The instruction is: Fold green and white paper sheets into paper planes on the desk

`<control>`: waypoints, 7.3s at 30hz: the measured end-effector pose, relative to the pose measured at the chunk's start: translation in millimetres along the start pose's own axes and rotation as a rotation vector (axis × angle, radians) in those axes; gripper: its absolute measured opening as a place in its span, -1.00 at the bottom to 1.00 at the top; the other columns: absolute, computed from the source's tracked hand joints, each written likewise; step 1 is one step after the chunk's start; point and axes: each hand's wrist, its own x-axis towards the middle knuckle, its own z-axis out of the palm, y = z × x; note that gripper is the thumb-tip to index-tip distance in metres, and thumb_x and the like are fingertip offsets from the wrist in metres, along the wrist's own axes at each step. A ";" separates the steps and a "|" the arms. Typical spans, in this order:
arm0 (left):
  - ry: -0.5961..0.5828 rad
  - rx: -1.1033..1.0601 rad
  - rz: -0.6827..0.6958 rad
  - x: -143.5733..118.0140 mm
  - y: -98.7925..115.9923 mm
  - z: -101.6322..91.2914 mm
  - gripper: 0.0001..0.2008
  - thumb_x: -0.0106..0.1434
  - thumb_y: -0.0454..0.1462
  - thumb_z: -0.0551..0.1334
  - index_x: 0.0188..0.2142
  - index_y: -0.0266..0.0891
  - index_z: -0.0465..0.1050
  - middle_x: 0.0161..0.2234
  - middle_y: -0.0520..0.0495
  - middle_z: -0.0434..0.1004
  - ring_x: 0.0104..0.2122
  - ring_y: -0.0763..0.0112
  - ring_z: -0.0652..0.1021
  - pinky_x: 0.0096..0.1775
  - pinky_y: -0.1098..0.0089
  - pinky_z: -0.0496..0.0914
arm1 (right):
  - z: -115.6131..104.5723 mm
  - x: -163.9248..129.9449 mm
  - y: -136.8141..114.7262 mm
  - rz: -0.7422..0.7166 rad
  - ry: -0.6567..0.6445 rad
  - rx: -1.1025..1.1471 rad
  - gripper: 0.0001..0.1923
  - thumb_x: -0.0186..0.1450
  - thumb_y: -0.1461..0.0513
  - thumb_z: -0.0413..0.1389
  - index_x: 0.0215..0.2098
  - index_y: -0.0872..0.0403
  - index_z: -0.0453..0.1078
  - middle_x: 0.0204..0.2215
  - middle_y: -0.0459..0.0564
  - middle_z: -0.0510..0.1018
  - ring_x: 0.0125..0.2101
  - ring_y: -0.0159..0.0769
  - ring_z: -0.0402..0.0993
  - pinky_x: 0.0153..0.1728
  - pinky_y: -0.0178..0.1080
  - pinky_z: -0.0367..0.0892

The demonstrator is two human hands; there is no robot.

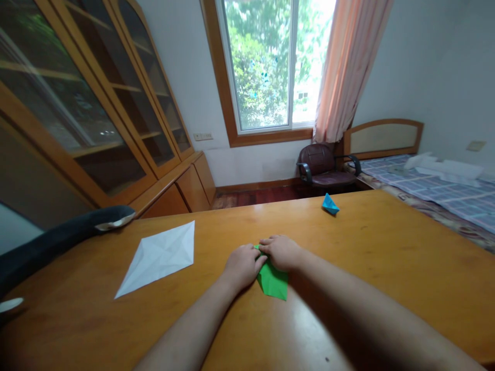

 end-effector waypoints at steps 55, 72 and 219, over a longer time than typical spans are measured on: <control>0.044 0.034 -0.081 3.8 -11.0 3.0 -0.75 0.37 -0.22 0.04 -0.14 -0.20 0.47 -0.12 -0.13 0.55 -0.06 0.16 0.47 0.19 -0.04 0.07 | 36.1 9.5 -23.1 0.204 0.333 0.314 -0.76 0.27 0.35 0.02 -0.20 0.09 0.50 -0.30 0.04 0.59 -0.27 -0.26 0.45 -0.20 -0.27 0.27; 0.109 -0.024 -0.215 12.1 -7.4 7.7 -0.78 0.36 -0.26 0.03 -0.24 -0.19 0.44 -0.16 -0.11 0.52 -0.09 0.16 0.45 0.17 -0.17 0.01 | 35.5 11.6 2.5 0.332 0.359 0.223 -0.79 0.25 0.32 0.08 -0.50 0.10 0.50 -0.41 0.00 0.56 -0.33 -0.31 0.39 -0.23 -0.31 0.22; 0.159 -0.154 0.241 8.1 -23.0 -1.7 -0.82 0.17 -0.15 0.33 -0.22 -0.08 0.51 0.10 -0.08 0.31 0.12 0.12 0.25 0.17 0.04 0.16 | 40.2 6.0 17.9 0.237 0.441 0.445 -0.45 0.19 0.37 0.01 0.17 0.14 0.28 0.06 0.18 0.47 0.05 -0.14 0.40 0.11 -0.03 0.28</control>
